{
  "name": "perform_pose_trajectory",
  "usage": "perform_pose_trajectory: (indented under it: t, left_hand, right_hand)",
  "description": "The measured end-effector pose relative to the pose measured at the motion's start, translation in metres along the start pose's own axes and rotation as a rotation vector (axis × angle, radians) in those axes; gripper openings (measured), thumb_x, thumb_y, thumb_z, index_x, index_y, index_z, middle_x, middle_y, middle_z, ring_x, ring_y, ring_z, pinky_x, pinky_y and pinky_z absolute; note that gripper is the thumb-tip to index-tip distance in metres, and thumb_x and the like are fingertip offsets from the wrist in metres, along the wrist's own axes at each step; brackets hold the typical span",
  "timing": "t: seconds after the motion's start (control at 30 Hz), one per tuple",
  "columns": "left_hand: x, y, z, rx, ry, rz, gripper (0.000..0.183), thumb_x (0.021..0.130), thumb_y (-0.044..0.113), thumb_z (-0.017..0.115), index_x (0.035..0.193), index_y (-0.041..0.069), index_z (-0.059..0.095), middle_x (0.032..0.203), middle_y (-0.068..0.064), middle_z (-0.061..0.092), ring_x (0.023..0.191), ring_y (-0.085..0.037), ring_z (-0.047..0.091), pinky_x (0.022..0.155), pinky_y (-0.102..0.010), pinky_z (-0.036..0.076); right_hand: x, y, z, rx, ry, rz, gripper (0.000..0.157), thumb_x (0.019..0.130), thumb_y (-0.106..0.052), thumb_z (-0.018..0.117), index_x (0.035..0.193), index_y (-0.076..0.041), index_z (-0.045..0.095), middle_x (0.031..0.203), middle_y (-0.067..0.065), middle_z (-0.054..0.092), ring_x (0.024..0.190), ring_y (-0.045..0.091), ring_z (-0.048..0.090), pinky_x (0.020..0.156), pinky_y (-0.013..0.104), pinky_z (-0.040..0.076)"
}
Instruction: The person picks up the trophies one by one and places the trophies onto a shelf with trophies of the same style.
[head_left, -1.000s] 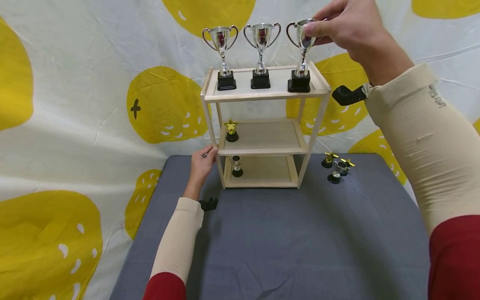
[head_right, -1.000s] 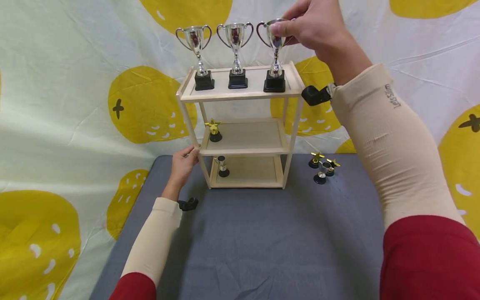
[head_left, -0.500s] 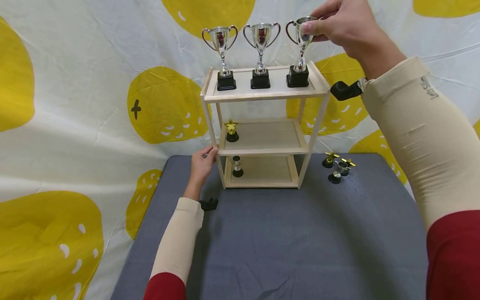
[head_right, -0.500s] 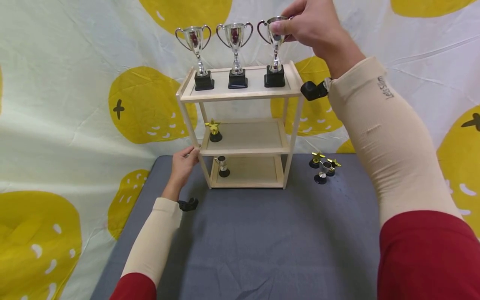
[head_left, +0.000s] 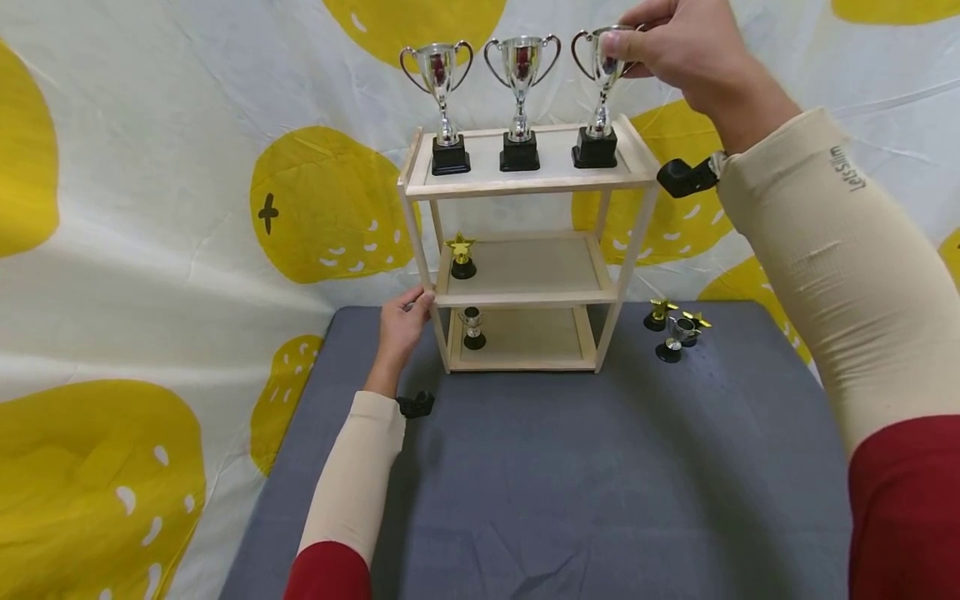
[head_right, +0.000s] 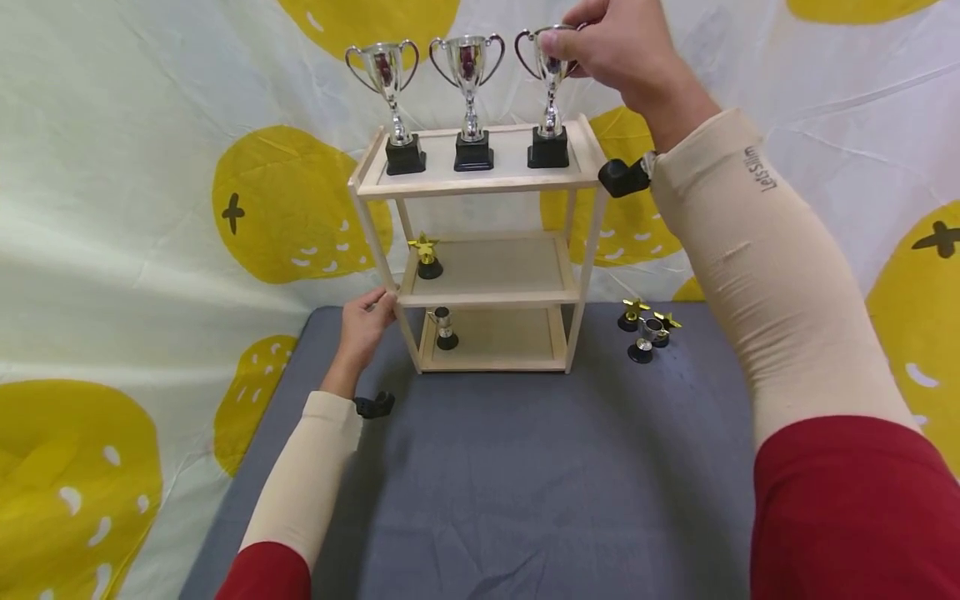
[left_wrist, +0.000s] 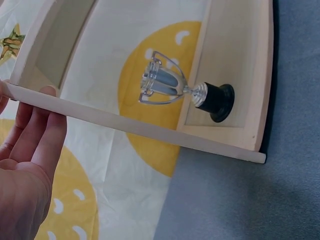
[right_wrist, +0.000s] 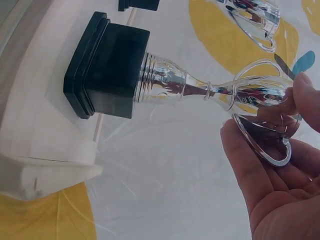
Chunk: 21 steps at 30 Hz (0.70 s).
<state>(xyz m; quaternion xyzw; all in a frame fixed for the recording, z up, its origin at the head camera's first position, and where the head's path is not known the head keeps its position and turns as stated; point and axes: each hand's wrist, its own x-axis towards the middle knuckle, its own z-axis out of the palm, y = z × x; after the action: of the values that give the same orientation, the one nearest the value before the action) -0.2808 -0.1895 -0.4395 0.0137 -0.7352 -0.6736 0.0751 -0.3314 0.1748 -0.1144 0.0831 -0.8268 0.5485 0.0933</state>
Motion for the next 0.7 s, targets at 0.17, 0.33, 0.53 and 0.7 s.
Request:
perform_pose_trajectory:
  t: [0.17, 0.33, 0.53, 0.7]
  left_hand:
    - [0.003, 0.001, 0.001, -0.002, -0.010, 0.001, 0.043, 0.105, 0.020, 0.064, 0.144, 0.002, 0.062, 0.150, -0.024, 0.057, 0.133, -0.038, 0.062, 0.110, -0.042, 0.055]
    - [0.003, 0.000, 0.003, 0.000, -0.021, -0.014, 0.043, 0.105, 0.021, 0.064, 0.144, 0.003, 0.062, 0.150, -0.023, 0.057, 0.133, -0.037, 0.062, 0.111, -0.041, 0.055]
    - [0.003, 0.001, 0.004, -0.002, -0.033, -0.010, 0.043, 0.105, 0.023, 0.063, 0.144, 0.004, 0.062, 0.150, -0.022, 0.057, 0.133, -0.038, 0.062, 0.112, -0.042, 0.055]
    - [0.003, 0.001, 0.003, -0.012, -0.033, -0.011, 0.043, 0.105, 0.021, 0.064, 0.144, 0.003, 0.062, 0.150, -0.022, 0.057, 0.132, -0.038, 0.062, 0.111, -0.040, 0.055]
  right_hand:
    - [-0.001, 0.003, -0.003, 0.001, -0.005, -0.005, 0.040, 0.093, -0.032, 0.076, 0.128, -0.015, 0.068, 0.099, -0.014, 0.068, 0.091, 0.006, 0.066, 0.110, 0.019, 0.054]
    - [-0.003, 0.008, -0.007, 0.083, -0.012, -0.035, 0.047, 0.097, -0.031, 0.073, 0.140, -0.015, 0.065, 0.107, -0.012, 0.067, 0.098, 0.009, 0.062, 0.124, 0.032, 0.046]
    - [-0.009, 0.016, -0.019, 0.242, -0.019, -0.036, 0.035, 0.098, -0.029, 0.071, 0.128, -0.012, 0.072, 0.106, -0.004, 0.070, 0.099, 0.013, 0.063, 0.110, 0.023, 0.054]
    - [-0.015, 0.025, -0.028, 0.265, -0.007, -0.024, 0.030, 0.098, -0.029, 0.071, 0.122, -0.011, 0.075, 0.106, -0.001, 0.068, 0.098, 0.014, 0.065, 0.104, 0.019, 0.058]
